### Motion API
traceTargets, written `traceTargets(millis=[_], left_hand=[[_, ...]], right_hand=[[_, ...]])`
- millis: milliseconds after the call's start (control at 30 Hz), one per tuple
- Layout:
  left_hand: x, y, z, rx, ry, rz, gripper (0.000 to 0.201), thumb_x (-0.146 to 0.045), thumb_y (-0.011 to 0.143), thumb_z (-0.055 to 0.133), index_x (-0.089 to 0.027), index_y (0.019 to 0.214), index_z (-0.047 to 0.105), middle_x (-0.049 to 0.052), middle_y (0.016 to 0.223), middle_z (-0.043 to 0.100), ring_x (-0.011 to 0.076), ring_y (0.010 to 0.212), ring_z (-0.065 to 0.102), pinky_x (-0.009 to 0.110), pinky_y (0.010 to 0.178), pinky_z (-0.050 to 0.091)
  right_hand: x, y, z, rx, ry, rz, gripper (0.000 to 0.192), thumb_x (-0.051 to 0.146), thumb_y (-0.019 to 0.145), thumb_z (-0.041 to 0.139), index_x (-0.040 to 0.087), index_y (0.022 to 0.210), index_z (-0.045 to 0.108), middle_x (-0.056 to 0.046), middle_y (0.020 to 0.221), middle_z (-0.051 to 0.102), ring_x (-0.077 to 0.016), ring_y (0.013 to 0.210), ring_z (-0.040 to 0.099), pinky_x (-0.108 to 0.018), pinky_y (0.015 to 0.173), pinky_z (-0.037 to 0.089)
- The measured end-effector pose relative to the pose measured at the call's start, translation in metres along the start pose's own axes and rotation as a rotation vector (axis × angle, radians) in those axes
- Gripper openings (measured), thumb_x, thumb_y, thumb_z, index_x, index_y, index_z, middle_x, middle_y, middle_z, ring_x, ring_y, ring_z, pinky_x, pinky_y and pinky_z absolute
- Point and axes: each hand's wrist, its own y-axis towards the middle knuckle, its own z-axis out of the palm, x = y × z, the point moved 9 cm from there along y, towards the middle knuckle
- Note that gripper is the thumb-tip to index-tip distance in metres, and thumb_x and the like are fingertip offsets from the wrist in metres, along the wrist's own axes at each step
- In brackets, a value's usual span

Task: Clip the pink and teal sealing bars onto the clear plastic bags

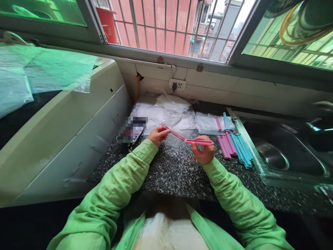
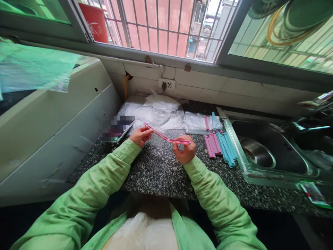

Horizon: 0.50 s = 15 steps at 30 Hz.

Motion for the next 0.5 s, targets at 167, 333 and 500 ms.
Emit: traceTargets(millis=[167,333,500], left_hand=[[-0.0004,-0.0001,-0.0006,0.006,-0.019,0.006,0.033,-0.027,0.042,0.077,-0.011,0.059,0.053,-0.006,0.043,0.043,0.0029,0.041,0.036,0.017,0.040,0.025],[-0.0015,-0.0004,-0.0001,0.003,-0.023,0.014,0.034,-0.028,0.041,0.077,-0.011,0.059,0.053,-0.006,0.043,0.043,0.0027,0.041,0.036,0.017,0.040,0.024],[-0.0026,-0.0009,0.0010,-0.010,0.013,0.026,0.040,-0.033,0.036,0.078,-0.011,0.058,0.054,-0.006,0.043,0.045,0.0025,0.040,0.036,0.018,0.040,0.025]], right_hand=[[-0.0032,0.0005,-0.0008,-0.009,0.036,0.047,0.002,0.020,0.073,0.055,0.020,0.072,0.053,-0.002,0.067,0.057,-0.0153,0.066,0.055,-0.031,0.061,0.048],[-0.0065,0.0004,-0.0006,-0.004,0.056,0.091,0.003,0.022,0.073,0.053,0.020,0.072,0.053,-0.002,0.067,0.057,-0.0151,0.065,0.056,-0.031,0.060,0.048],[-0.0043,0.0010,0.0016,0.005,0.065,0.045,0.004,0.022,0.074,0.054,0.019,0.071,0.055,-0.003,0.067,0.058,-0.0152,0.065,0.056,-0.031,0.061,0.049]])
